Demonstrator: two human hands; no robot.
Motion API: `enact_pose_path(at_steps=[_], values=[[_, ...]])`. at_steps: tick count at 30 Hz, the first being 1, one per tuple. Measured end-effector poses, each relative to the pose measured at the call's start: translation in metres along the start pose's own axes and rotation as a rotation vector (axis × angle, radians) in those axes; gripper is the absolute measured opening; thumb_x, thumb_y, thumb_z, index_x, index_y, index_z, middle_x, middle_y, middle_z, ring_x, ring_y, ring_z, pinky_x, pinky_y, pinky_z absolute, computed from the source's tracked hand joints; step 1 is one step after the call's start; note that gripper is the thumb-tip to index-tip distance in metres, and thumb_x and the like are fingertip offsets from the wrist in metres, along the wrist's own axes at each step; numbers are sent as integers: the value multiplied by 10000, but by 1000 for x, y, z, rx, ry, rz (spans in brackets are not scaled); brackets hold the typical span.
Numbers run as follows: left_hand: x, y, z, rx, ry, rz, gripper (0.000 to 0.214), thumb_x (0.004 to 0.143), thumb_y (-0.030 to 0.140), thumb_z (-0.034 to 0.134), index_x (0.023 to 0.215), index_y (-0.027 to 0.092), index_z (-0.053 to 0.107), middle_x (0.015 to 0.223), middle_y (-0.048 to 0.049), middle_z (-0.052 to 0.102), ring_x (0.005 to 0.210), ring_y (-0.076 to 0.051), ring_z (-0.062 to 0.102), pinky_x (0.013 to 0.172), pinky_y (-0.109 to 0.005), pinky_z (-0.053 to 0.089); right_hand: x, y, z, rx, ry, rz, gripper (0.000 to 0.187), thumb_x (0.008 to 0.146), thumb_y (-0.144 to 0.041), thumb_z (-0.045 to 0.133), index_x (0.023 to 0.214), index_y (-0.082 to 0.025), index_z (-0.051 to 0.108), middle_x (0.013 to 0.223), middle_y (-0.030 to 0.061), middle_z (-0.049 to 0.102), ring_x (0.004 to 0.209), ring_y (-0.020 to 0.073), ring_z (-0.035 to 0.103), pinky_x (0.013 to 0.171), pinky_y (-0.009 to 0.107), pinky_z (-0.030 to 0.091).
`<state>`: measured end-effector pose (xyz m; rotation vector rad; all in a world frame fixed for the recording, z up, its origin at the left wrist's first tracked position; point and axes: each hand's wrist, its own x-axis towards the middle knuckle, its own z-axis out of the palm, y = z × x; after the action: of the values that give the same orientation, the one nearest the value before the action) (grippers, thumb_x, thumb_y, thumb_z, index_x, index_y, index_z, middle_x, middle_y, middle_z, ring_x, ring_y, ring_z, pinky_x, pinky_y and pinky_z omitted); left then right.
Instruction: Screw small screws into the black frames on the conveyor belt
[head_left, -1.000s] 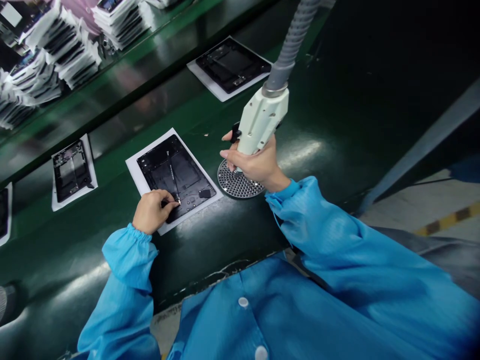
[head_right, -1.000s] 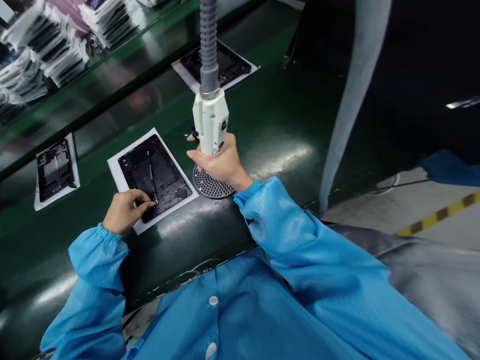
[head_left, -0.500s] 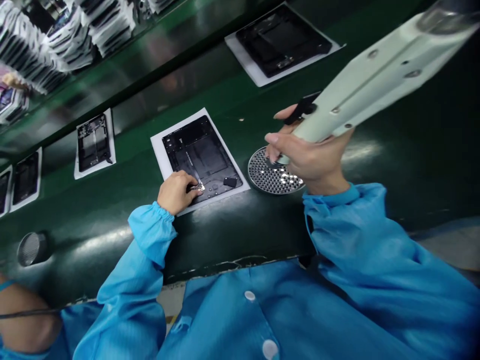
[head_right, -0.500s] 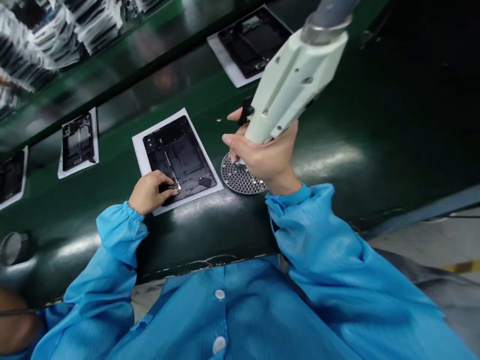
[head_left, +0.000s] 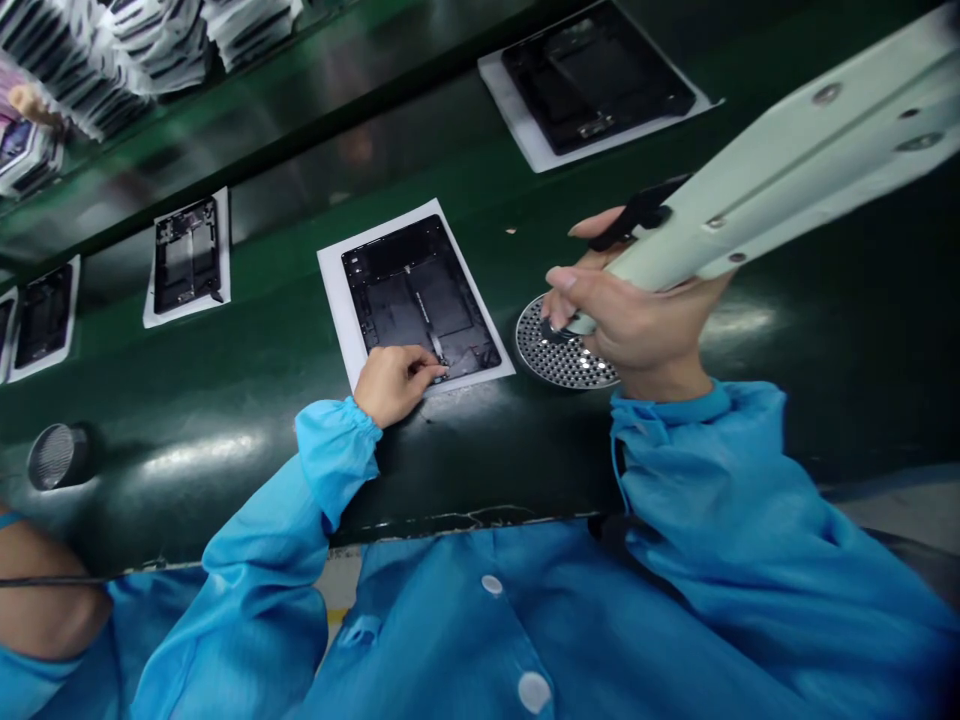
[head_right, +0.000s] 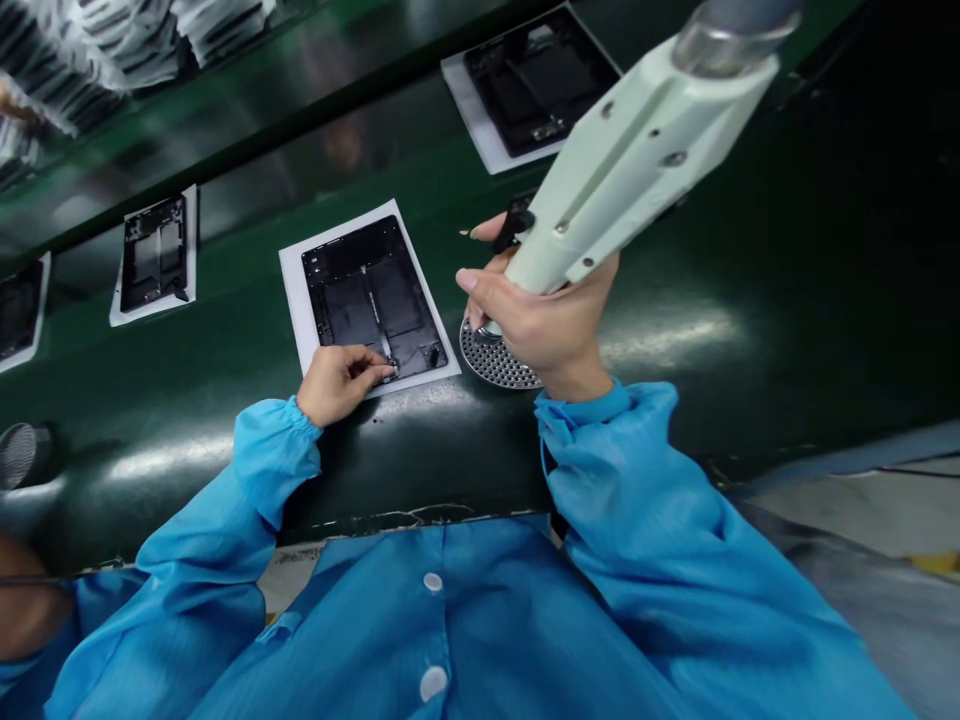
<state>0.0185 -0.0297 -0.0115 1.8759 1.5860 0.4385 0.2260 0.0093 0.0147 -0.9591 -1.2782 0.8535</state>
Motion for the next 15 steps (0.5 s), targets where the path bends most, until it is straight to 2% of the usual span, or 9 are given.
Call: enact_pose_path(at_steps=[5,7,10,12,15], values=[[0,1,4,197,63,-7,125,813,298,701,873,189,717,943,-46,650,750,-147,595,659,-275,446,0,0,4,33,-6,-6,223,696,-318,781,842,-281,617,479,-45,512,410,159,506,480,377,482],[0,4,4,246,84,-52,168,791,342,727,870,195,701,941,-38,636,760,-154,594,658,-278,439,-2,0,9,76,2,-41,265,679,-326,797,862,-257,618,461,-56,512,382,148,495,451,357,474],[-1,7,10,292,92,-72,173,843,372,667,831,200,680,869,-20,636,757,-157,590,657,-279,426,-7,0,22,145,-11,-50,293,686,-326,787,904,-237,613,455,-71,518,361,133,485,434,329,469],[-4,6,15,315,84,-23,191,890,361,605,834,195,680,861,-25,637,782,-162,590,671,-281,428,-12,-2,32,170,-56,-22,278,710,-299,756,932,-229,603,466,-79,530,367,126,496,438,312,474],[-8,-3,15,353,52,142,230,934,339,532,923,186,702,888,-50,635,862,-178,583,723,-290,442,-19,-3,46,170,-123,6,269,723,-258,725,947,-208,585,475,-85,539,378,116,509,437,285,474]])
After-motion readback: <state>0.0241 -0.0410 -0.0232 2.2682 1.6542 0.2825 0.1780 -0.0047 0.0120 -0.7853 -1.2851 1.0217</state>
